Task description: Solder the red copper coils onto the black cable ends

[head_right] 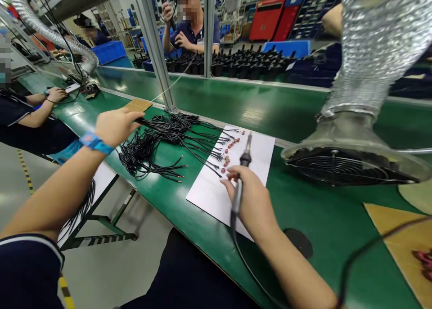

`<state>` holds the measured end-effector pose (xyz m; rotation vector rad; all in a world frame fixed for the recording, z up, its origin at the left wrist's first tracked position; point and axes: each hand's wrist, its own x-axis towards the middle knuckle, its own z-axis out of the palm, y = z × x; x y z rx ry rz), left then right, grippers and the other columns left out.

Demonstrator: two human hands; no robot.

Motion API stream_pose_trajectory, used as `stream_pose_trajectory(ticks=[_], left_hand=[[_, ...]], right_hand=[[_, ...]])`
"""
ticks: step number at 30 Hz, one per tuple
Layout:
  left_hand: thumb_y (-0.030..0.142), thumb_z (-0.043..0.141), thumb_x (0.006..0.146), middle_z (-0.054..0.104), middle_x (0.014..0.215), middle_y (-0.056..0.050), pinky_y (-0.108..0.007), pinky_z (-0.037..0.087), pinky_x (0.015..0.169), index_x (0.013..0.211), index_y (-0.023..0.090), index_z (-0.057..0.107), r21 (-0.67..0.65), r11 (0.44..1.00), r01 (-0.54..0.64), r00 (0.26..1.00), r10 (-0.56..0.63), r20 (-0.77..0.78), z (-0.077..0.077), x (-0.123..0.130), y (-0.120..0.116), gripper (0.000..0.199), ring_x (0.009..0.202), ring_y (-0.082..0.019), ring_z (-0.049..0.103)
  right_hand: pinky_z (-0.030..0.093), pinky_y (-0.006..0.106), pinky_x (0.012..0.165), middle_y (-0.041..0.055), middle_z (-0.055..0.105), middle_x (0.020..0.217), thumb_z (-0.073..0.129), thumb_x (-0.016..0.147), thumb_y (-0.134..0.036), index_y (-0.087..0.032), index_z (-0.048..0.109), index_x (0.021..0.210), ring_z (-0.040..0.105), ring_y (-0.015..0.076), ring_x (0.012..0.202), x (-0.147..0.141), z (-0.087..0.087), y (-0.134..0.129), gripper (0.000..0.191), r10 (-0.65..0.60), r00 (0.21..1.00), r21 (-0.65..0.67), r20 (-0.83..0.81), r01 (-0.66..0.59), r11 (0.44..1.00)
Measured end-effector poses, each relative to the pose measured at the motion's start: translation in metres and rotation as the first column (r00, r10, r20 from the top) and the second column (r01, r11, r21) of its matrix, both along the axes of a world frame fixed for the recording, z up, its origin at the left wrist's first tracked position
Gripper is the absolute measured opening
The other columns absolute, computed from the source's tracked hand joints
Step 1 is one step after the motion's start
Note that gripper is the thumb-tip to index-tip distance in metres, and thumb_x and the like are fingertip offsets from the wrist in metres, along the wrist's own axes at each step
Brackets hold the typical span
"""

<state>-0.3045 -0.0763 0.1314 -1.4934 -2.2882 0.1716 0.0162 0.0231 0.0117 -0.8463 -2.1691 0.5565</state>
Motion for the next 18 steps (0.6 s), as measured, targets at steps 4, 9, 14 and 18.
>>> stream_pose_trajectory(ticks=[4, 9, 14, 18], left_hand=[[0.032, 0.047, 0.086, 0.063, 0.110, -0.013, -0.031, 0.044, 0.072, 0.120, 0.019, 0.058, -0.128, 0.987, -0.091, 0.983, 0.110, 0.147, -0.032, -0.024, 0.015, 0.038, 0.098, -0.028, 0.060], [0.039, 0.055, 0.083, 0.068, 0.093, -0.013, -0.030, 0.046, 0.070, 0.085, 0.014, 0.070, -0.271, 0.961, -0.056, 0.964, 0.123, 0.236, -0.074, -0.019, 0.017, 0.030, 0.088, -0.025, 0.063], [0.034, 0.057, 0.085, 0.065, 0.096, -0.010, -0.037, 0.048, 0.081, 0.092, 0.009, 0.063, -0.304, 0.952, -0.039, 0.957, 0.123, 0.263, -0.093, -0.005, 0.019, 0.027, 0.090, -0.019, 0.061], [0.018, 0.058, 0.073, 0.067, 0.090, -0.015, -0.031, 0.046, 0.074, 0.075, 0.008, 0.068, -0.241, 0.970, -0.023, 0.963, 0.087, 0.256, -0.069, -0.006, -0.002, 0.013, 0.088, -0.025, 0.063]], right_hand=[[0.045, 0.033, 0.070, 0.0068, 0.061, 0.083, 0.044, 0.086, -0.027, -0.017, 0.054, 0.101, 0.056, 0.0198, 0.077, -0.045, -0.033, 0.019, 0.020, 0.084, 0.987, 0.088, 0.140, -0.097, 0.991], [0.041, 0.035, 0.071, 0.0083, 0.062, 0.082, 0.043, 0.084, -0.025, -0.015, 0.056, 0.102, 0.052, 0.0214, 0.075, -0.047, -0.057, 0.025, 0.024, 0.067, 0.980, 0.141, 0.189, -0.094, 0.985], [0.038, 0.034, 0.071, 0.0080, 0.060, 0.081, 0.041, 0.086, -0.026, -0.015, 0.056, 0.100, 0.051, 0.0217, 0.076, -0.044, -0.054, 0.023, 0.024, 0.019, 0.975, 0.187, 0.222, -0.062, 0.980], [0.037, 0.033, 0.070, 0.0072, 0.059, 0.078, 0.042, 0.086, -0.025, -0.016, 0.057, 0.101, 0.050, 0.0219, 0.076, -0.044, -0.055, 0.021, 0.023, 0.000, 0.966, 0.209, 0.260, -0.056, 0.976]])
